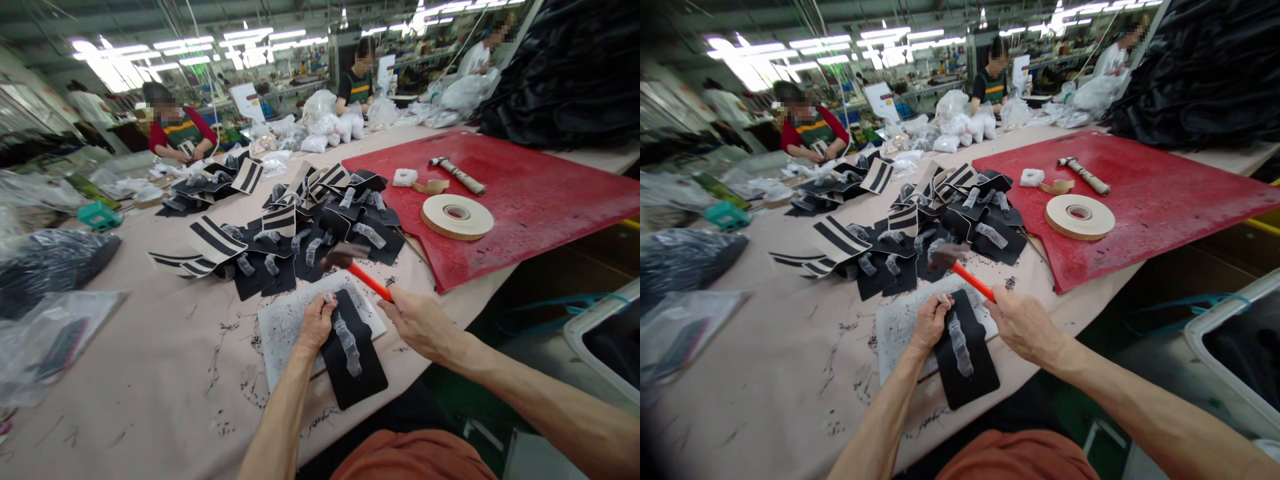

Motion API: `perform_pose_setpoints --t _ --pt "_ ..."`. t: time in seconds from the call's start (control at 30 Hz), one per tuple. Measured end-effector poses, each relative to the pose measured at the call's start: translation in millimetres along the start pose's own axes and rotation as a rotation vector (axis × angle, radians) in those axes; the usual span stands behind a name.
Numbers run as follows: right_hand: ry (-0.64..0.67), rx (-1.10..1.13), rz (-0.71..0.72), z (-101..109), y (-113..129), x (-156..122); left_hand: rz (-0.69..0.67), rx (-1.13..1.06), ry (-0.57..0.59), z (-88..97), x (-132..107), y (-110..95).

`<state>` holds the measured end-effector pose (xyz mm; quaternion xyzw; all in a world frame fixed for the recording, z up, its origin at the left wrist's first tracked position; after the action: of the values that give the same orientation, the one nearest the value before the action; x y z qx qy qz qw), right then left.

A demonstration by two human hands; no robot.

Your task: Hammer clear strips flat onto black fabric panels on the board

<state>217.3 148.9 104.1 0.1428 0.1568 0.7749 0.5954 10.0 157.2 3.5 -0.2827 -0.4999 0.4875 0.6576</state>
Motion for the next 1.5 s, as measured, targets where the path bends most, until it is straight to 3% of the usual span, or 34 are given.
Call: perform_pose_setpoints --t 0.07,0.13,0.23,0.3,0.47,0.53,0.63,0.67,0.83,1.0,1.13,1.2,1.27,1.33,1.43,1.5 --pt "0.124 -0.174 0.062 -10 7 -1 -0.008 0.000 0.000 0.0 0 0" --pt "0.152 -0.218 0.076 -7 10 1 -0.017 0.000 -0.001 0.0 0 -1" --pt "-0.048 -0.091 0.041 22 15 4 -0.020 -0.013 -0.002 -0.4 -1 0" --pt "-0.127 -0.028 0.019 30 15 1 -0.011 -0.018 -0.002 -0.6 -1 1" --pt "0.179 -0.205 0.084 -7 14 -3 -0.016 0.016 0.027 -2.6 0 0" --pt "0.111 -0.165 0.069 7 16 2 -0.015 0.017 0.027 -2.1 0 -1" --pt "-0.144 -0.016 -0.016 42 16 7 -0.012 -0.008 0.014 -0.8 1 -4" --pt "-0.162 -0.003 -0.029 43 15 6 -0.013 -0.016 0.011 -0.5 1 -5" --pt "0.202 -0.223 0.071 -13 5 -4 0.011 0.000 0.016 -1.0 0 -1" --pt "0.198 -0.162 -0.102 -19 -45 0 -0.027 -0.003 0.012 -0.7 0 -4" --pt "0.251 -0.186 -0.313 -48 -98 2 -0.023 -0.001 -0.002 0.6 -1 -6" --pt "0.171 -0.263 -0.320 -56 -102 5 -0.013 0.011 -0.011 1.7 -1 -5" --pt "0.023 -0.271 -0.204 -56 -78 8 -0.002 0.023 -0.026 3.6 -2 -4" --pt "-0.042 -0.148 -0.006 -63 -33 7 0.006 0.033 -0.044 5.8 -2 -2" --pt "0.079 0.079 0.239 -95 33 -1 0.019 0.057 -0.079 9.2 -5 1" --pt "0.145 0.094 0.271 -118 56 -3 0.028 0.082 -0.122 11.4 -7 3"
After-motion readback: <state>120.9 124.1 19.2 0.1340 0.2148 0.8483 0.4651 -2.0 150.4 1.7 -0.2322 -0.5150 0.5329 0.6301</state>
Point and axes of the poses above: each hand's wrist, its own x-axis towards the middle knuckle, its own z-axis out of the back of the hand, y = z × x, the point moved 10 cm from there along x, towards the middle knuckle, and after that the axes turned 10 degrees about -z, right-handed, at the moved point
